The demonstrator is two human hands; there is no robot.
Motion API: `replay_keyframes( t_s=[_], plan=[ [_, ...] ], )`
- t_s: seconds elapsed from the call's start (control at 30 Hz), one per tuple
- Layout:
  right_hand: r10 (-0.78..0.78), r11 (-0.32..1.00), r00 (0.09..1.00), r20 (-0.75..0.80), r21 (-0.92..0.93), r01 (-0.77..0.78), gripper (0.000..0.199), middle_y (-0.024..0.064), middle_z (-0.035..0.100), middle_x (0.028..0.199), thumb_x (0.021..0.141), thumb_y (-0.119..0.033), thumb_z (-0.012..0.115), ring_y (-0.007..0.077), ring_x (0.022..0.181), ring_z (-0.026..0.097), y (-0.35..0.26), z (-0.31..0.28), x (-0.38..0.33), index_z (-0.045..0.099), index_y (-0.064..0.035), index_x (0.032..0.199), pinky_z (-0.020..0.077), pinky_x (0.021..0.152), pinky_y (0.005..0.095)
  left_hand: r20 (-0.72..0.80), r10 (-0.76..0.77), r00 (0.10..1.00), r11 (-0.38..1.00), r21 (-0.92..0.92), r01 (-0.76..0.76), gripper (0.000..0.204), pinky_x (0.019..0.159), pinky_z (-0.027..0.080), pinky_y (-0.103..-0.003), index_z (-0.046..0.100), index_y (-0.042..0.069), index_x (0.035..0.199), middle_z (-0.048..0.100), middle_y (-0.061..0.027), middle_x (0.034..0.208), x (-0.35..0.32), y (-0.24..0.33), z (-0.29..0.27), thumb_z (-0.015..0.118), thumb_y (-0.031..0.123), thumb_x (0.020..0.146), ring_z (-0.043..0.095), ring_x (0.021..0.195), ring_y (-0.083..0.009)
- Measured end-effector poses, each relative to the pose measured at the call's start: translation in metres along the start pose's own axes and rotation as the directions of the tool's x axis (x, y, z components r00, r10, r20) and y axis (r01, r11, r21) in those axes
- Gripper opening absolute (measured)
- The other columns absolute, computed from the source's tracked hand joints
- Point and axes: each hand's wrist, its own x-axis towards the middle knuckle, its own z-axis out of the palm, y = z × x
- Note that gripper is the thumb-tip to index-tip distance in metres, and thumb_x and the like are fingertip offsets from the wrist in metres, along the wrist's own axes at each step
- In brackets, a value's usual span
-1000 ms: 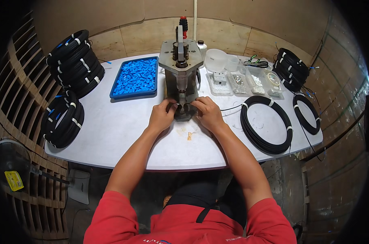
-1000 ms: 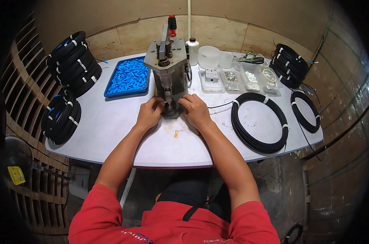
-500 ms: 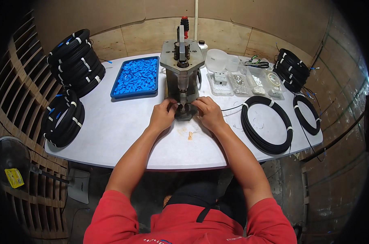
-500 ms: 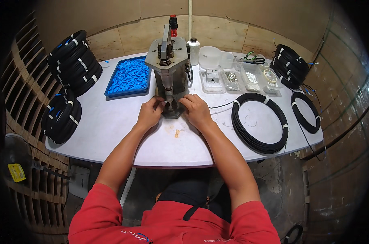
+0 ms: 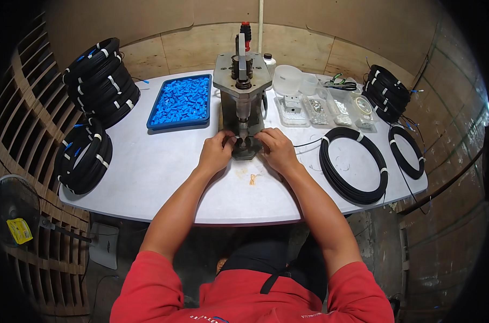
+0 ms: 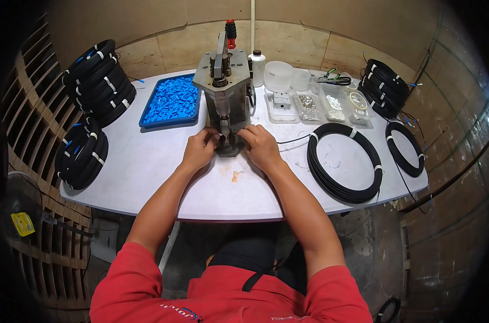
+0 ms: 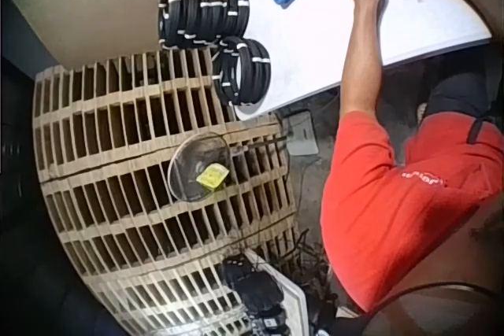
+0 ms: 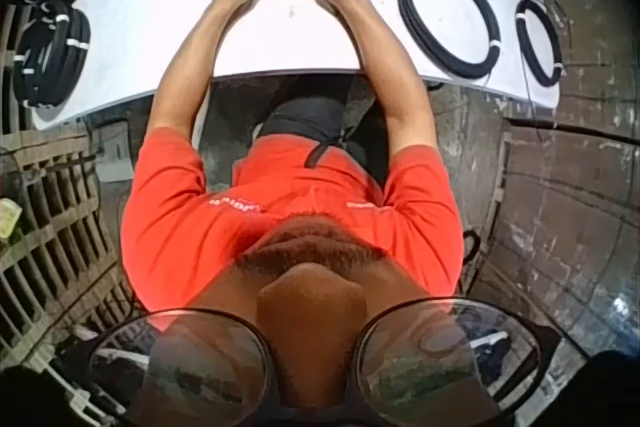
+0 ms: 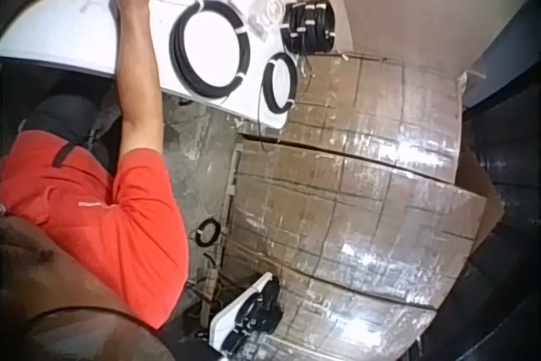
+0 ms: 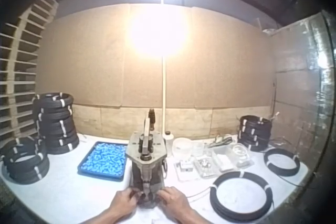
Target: The recorder coils cables, secures them with tape, and uses a pneumatic crimping machine to attach connectors.
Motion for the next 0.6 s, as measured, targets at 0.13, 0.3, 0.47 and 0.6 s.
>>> replay_keyframes(
  t_s=[0.13, 0.3, 0.47, 0.6],
  plan=[
    [-0.003, 1.000, 1.000, 0.001, -0.007, 0.003, 0.032, 0.0076, 0.065, 0.097, 0.070, 0.007, 0.064, 0.0285, 0.089, 0.062, -0.0005, 0.0002, 0.0004, 0.066, -0.0067, 0.099, 0.0518, 0.075, 0.0369, -0.007, 0.003, 1.000, 1.000, 0.000, -0.003, 0.021, 0.064, 0.051, -0.036, 0.067, 0.000, 0.103, 0.068, -0.0177, 0.072, -0.0006, -0.0011, 0.0001, 0.060, 0.015, 0.091, 0.068, 0.065, -0.0281],
    [0.004, 1.000, 1.000, 0.005, -0.009, -0.004, 0.033, 0.0078, 0.065, 0.097, 0.070, 0.007, 0.064, 0.0288, 0.090, 0.062, -0.0006, -0.0004, 0.0005, 0.066, -0.0064, 0.099, 0.0516, 0.076, 0.0371, -0.006, 0.007, 1.000, 1.000, -0.024, -0.008, 0.021, 0.064, 0.051, -0.037, 0.067, 0.000, 0.103, 0.068, -0.0183, 0.072, -0.0003, -0.0008, 0.0008, 0.060, 0.015, 0.091, 0.068, 0.065, -0.0290],
    [0.003, 1.000, 1.000, 0.004, -0.004, -0.003, 0.034, 0.0077, 0.065, 0.098, 0.068, 0.008, 0.064, 0.0286, 0.090, 0.062, -0.0002, 0.0001, 0.0004, 0.066, -0.0064, 0.100, 0.0516, 0.076, 0.0370, -0.004, 0.003, 1.000, 1.000, -0.010, -0.003, 0.022, 0.064, 0.051, -0.038, 0.068, -0.001, 0.102, 0.067, -0.0191, 0.072, 0.0008, -0.0034, 0.0016, 0.060, 0.016, 0.091, 0.068, 0.066, -0.0302],
    [0.005, 1.000, 1.000, 0.004, 0.000, -0.005, 0.035, 0.0076, 0.065, 0.098, 0.068, 0.008, 0.064, 0.0286, 0.089, 0.062, -0.0008, 0.0000, 0.0005, 0.066, -0.0066, 0.100, 0.0516, 0.076, 0.0368, -0.003, 0.003, 1.000, 1.000, -0.004, -0.003, 0.022, 0.064, 0.051, -0.038, 0.068, -0.001, 0.102, 0.067, -0.0194, 0.071, 0.0004, -0.0017, 0.0004, 0.059, 0.016, 0.091, 0.068, 0.066, -0.0307]
  ],
)
